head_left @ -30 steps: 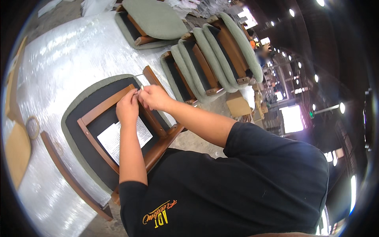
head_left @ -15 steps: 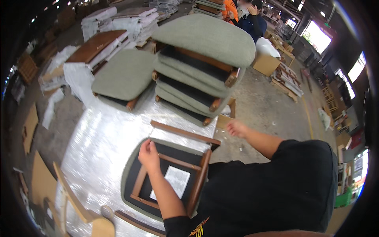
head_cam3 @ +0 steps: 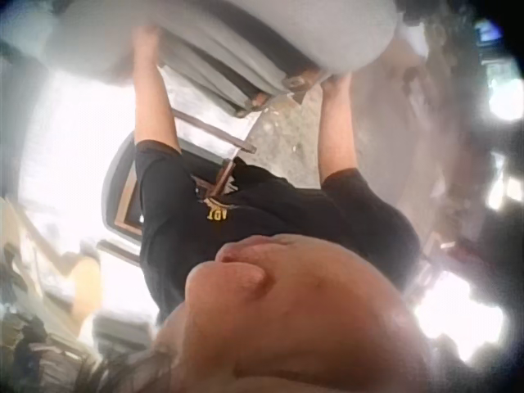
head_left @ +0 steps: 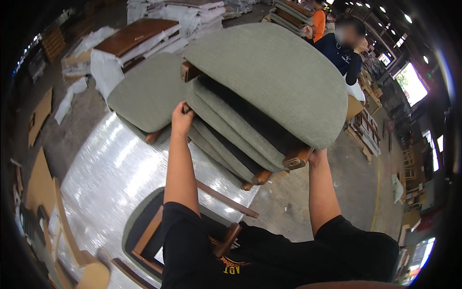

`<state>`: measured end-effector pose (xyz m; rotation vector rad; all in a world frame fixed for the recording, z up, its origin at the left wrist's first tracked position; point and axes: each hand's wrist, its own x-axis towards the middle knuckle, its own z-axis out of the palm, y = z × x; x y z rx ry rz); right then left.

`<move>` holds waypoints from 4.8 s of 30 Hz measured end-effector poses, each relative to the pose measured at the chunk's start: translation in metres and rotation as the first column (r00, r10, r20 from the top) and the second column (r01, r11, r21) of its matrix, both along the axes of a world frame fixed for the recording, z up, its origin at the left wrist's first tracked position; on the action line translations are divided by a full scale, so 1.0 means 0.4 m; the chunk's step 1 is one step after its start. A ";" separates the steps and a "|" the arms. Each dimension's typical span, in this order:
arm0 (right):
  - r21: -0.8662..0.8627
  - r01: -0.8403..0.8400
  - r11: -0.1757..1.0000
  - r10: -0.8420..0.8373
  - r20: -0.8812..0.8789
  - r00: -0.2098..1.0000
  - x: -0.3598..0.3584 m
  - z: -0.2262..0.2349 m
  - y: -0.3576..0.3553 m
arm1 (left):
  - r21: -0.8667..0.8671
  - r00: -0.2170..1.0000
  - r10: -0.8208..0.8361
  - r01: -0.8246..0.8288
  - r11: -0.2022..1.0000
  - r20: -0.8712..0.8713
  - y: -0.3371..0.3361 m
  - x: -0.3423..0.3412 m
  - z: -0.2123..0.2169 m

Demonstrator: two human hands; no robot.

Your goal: The person assembles chairs by attaching wooden legs and upholstered cushions to chair frames. They handle multiple chair components, including frames, legs, and cushions, and stack the assembled chairs on a workbench.

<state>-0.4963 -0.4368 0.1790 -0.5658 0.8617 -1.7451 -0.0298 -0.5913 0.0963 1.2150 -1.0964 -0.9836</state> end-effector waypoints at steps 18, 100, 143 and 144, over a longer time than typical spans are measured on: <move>0.064 -0.018 0.998 0.022 -0.057 0.998 0.026 0.043 0.007 | 0.028 0.999 0.030 -0.029 0.999 -0.018 0.057 0.014 0.017; 0.685 -0.590 0.427 -0.053 -0.633 -0.773 1.654 -0.253 0.859 | -0.184 0.561 0.722 -0.723 0.666 0.405 1.505 0.521 -0.379; 0.452 -0.868 0.207 -0.275 -0.825 -0.495 1.218 -0.226 1.064 | 0.262 0.774 0.334 -0.530 0.807 0.537 1.804 0.323 -0.213; 0.453 -0.856 0.250 -0.269 -0.816 -0.511 1.225 -0.228 1.070 | 0.222 0.761 0.310 -0.507 0.833 0.570 1.809 0.325 -0.224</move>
